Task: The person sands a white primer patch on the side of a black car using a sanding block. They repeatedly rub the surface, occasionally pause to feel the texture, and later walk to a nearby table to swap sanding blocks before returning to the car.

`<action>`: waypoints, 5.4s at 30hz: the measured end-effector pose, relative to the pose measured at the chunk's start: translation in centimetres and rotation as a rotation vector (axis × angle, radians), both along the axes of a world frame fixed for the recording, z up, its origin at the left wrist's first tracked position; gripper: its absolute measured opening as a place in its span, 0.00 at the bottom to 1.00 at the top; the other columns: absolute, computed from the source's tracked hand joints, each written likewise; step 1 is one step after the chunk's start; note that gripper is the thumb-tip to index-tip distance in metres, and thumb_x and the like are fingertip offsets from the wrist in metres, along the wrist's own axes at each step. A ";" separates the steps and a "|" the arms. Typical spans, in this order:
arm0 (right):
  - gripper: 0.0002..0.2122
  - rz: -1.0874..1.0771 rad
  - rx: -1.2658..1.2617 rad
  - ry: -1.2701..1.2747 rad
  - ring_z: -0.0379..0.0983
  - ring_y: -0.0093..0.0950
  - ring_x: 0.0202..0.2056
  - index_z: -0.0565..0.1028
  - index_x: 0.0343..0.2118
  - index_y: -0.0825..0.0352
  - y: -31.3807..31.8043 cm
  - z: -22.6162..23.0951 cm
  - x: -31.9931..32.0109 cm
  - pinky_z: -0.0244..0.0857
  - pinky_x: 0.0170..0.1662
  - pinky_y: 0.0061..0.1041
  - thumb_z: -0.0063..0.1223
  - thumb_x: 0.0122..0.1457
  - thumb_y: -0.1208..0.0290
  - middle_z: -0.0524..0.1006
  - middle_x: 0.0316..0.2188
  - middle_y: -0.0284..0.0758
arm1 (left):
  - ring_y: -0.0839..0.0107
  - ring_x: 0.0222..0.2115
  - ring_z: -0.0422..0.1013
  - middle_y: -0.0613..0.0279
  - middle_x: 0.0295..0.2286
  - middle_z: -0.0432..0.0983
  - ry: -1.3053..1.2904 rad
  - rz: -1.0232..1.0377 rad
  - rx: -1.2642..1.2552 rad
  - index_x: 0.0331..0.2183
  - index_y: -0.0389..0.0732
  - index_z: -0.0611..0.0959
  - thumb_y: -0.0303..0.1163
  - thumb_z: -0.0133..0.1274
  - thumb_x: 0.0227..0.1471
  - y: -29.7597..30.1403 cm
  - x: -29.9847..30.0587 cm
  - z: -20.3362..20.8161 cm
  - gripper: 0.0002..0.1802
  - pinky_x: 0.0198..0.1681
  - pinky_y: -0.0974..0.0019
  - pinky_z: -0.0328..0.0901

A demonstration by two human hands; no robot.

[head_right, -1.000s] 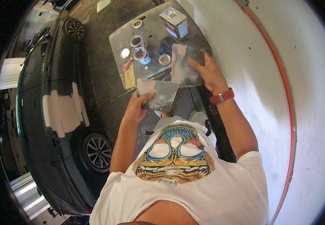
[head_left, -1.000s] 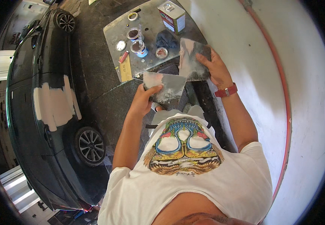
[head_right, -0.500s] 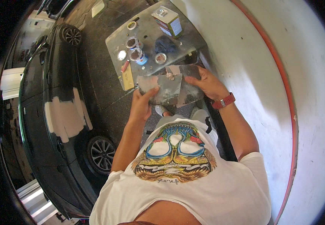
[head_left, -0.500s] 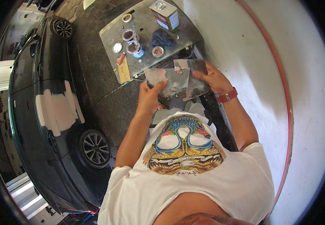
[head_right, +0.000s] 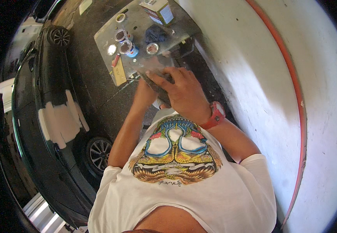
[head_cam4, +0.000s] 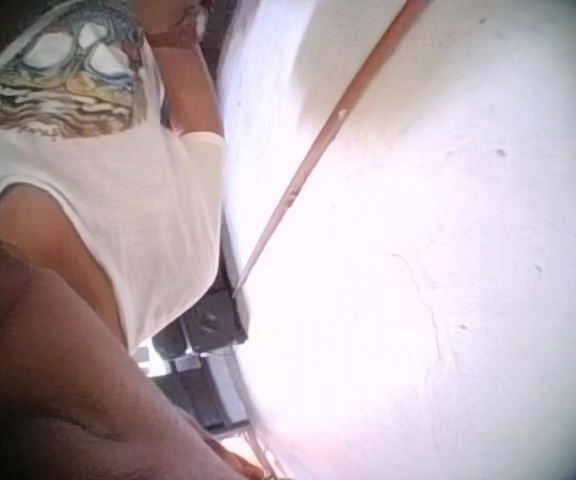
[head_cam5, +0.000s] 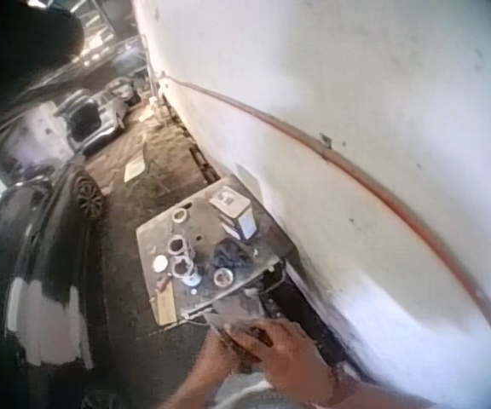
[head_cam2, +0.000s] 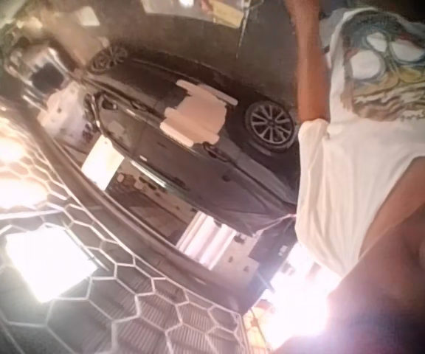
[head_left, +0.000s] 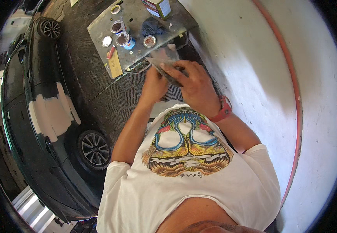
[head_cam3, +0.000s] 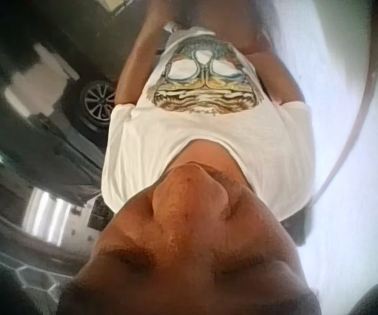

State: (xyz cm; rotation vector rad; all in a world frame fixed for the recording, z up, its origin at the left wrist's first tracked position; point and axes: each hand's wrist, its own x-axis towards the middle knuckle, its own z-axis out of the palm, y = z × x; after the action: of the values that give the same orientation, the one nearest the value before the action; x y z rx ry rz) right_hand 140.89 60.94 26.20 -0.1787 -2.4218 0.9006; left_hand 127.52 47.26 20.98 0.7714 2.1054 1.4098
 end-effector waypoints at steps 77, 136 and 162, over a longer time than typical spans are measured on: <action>0.12 0.936 -1.530 -1.234 0.75 0.30 0.40 0.76 0.46 0.62 -54.8 -1.3 -0.7 0.73 0.46 0.35 0.51 0.69 0.60 0.77 0.36 0.32 | 0.76 0.48 0.69 0.62 0.46 0.76 -0.017 1.281 0.715 0.52 0.37 0.79 0.33 0.63 0.59 -57.1 28.5 4.0 0.22 0.55 0.66 0.64; 0.24 1.336 -0.844 -0.903 0.72 0.31 0.52 0.65 0.62 0.74 -90.0 4.5 6.1 0.66 0.57 0.32 0.52 0.69 0.65 0.74 0.56 0.41 | 0.62 0.32 0.76 0.47 0.33 0.81 0.278 1.880 0.250 0.46 0.34 0.77 0.38 0.58 0.62 -76.8 40.9 12.4 0.19 0.39 0.56 0.69; 0.14 1.212 -1.019 -1.943 0.74 0.28 0.23 0.76 0.37 0.61 -94.9 -3.0 16.2 0.69 0.26 0.28 0.49 0.70 0.54 0.75 0.22 0.31 | 0.71 0.47 0.72 0.63 0.45 0.78 0.240 1.930 0.324 0.52 0.43 0.78 0.33 0.59 0.61 -86.1 52.0 5.9 0.18 0.52 0.64 0.67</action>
State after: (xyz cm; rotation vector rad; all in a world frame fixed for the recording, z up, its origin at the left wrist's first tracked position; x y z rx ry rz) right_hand 157.08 -33.96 23.24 0.3063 -2.8459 3.9257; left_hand 179.50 -38.79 26.86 -1.6819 2.6495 2.4355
